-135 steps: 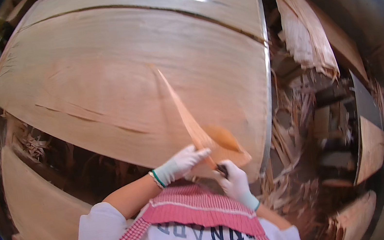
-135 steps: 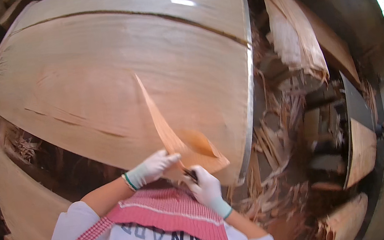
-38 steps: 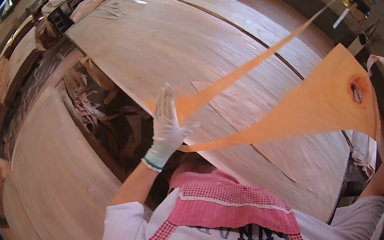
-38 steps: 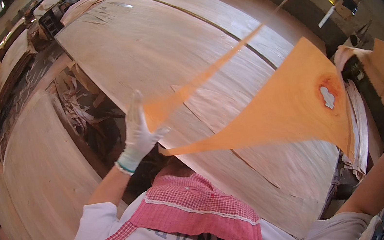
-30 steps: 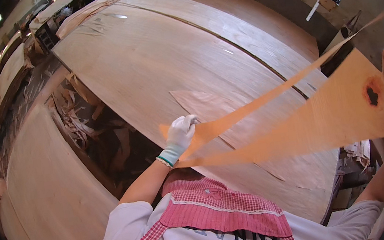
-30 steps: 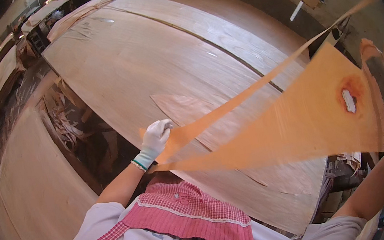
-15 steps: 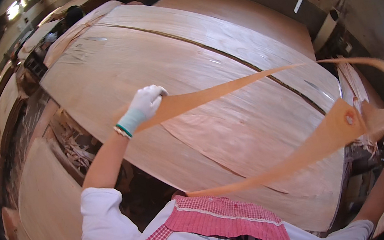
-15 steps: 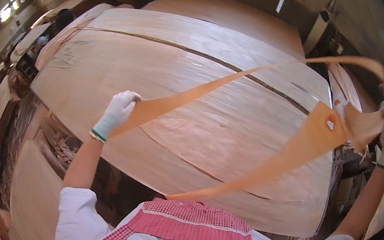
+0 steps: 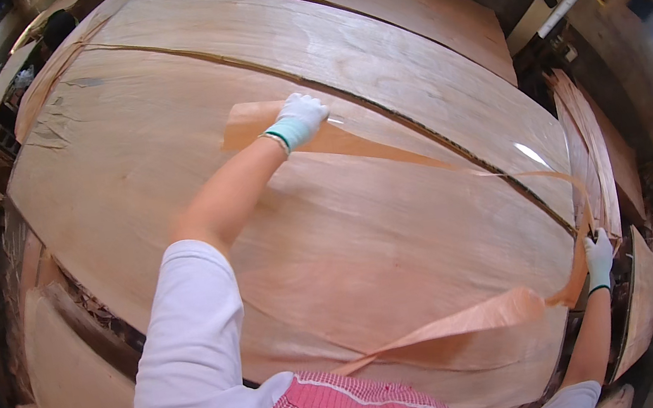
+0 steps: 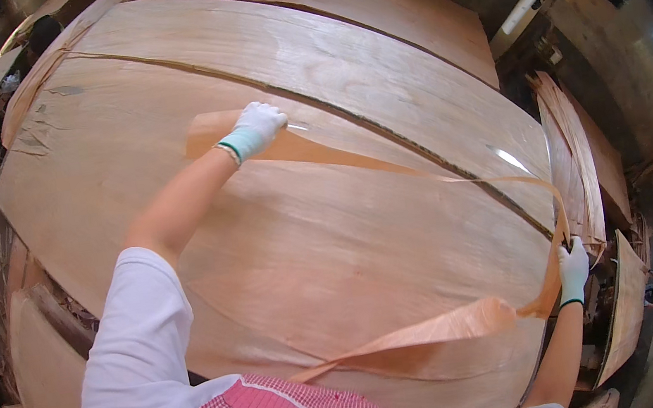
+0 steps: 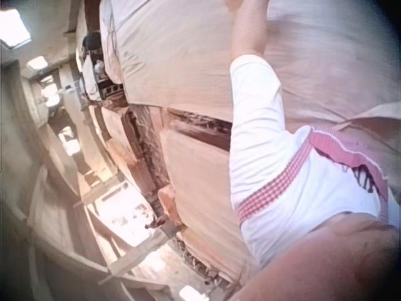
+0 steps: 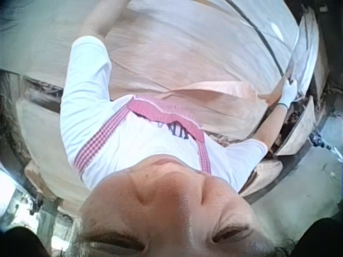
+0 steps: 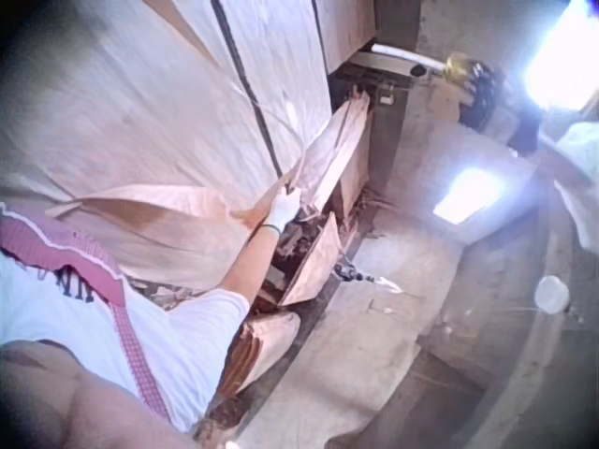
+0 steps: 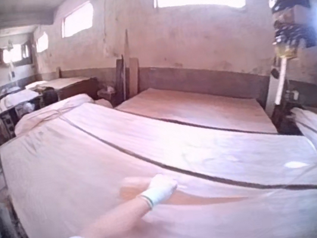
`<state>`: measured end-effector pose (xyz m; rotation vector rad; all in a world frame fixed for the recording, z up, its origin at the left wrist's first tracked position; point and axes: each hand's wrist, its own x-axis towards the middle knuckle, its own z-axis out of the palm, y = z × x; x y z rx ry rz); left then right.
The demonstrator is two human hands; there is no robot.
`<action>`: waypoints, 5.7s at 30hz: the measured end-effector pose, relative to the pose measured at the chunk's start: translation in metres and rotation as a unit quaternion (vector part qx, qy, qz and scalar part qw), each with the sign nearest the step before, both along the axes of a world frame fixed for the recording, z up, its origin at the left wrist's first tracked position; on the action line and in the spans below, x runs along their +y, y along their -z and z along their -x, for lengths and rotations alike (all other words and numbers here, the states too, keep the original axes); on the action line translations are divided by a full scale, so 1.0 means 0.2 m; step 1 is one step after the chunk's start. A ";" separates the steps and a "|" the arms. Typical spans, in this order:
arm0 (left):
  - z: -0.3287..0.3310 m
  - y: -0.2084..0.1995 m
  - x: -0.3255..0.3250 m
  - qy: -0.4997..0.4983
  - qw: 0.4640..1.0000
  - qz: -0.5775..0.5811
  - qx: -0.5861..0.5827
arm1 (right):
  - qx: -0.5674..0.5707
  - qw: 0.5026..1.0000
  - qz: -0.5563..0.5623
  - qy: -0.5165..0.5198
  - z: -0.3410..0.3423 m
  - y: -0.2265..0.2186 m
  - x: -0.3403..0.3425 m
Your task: The person processes wood veneers by handling large sheets, using a knife to trim edges, and placing trimmed strips onto stacks of material.
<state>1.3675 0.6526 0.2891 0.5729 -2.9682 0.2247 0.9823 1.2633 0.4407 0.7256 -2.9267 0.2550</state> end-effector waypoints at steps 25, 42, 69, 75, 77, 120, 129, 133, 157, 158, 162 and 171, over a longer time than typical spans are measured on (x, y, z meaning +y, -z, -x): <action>0.05 0.71 -0.34 -0.216 0.904 -0.091 0.358 | -0.120 0.906 -0.157 -0.374 -1.13 0.99 -2.74; 0.06 0.58 -0.32 -0.222 0.932 -0.114 0.262 | -0.113 0.832 -0.250 -0.481 -0.38 0.92 -2.51; 0.23 0.58 -0.21 -0.158 0.976 0.091 0.117 | -0.008 0.942 0.035 -0.333 -0.35 1.11 -2.09; 0.21 0.58 -0.08 -0.179 0.978 0.104 0.028 | -0.029 0.945 0.120 -0.302 -0.57 0.85 -2.22; 0.19 0.57 -0.06 -0.201 0.976 0.084 -0.001 | -0.099 0.907 0.202 -0.356 -0.77 0.62 -2.26; -0.10 -0.25 0.91 0.120 0.821 -0.552 0.078 | 0.173 0.728 -0.098 0.656 -2.19 -0.25 2.40; 0.13 -0.45 1.22 0.311 0.791 -0.524 0.055 | -0.103 0.817 0.550 0.142 -0.54 -0.23 0.45; 0.01 -0.44 1.10 0.264 0.818 -0.505 0.075 | -0.136 0.875 0.464 -0.036 -0.38 -0.43 -0.87; 0.96 -0.82 0.56 0.198 0.822 -0.370 0.386 | -0.453 0.745 0.483 -0.084 -0.79 0.49 -1.79; 1.03 -1.01 0.60 0.199 0.789 -0.493 0.309 | -0.485 0.722 0.492 -0.046 -0.86 0.60 -1.70; 1.13 -1.49 0.64 0.344 0.665 -0.630 0.203 | -0.573 0.701 0.424 -0.012 -1.24 0.86 -1.31; 1.06 -1.67 0.83 0.301 0.602 -0.707 0.217 | -0.635 0.698 0.327 0.055 -1.96 0.84 -0.43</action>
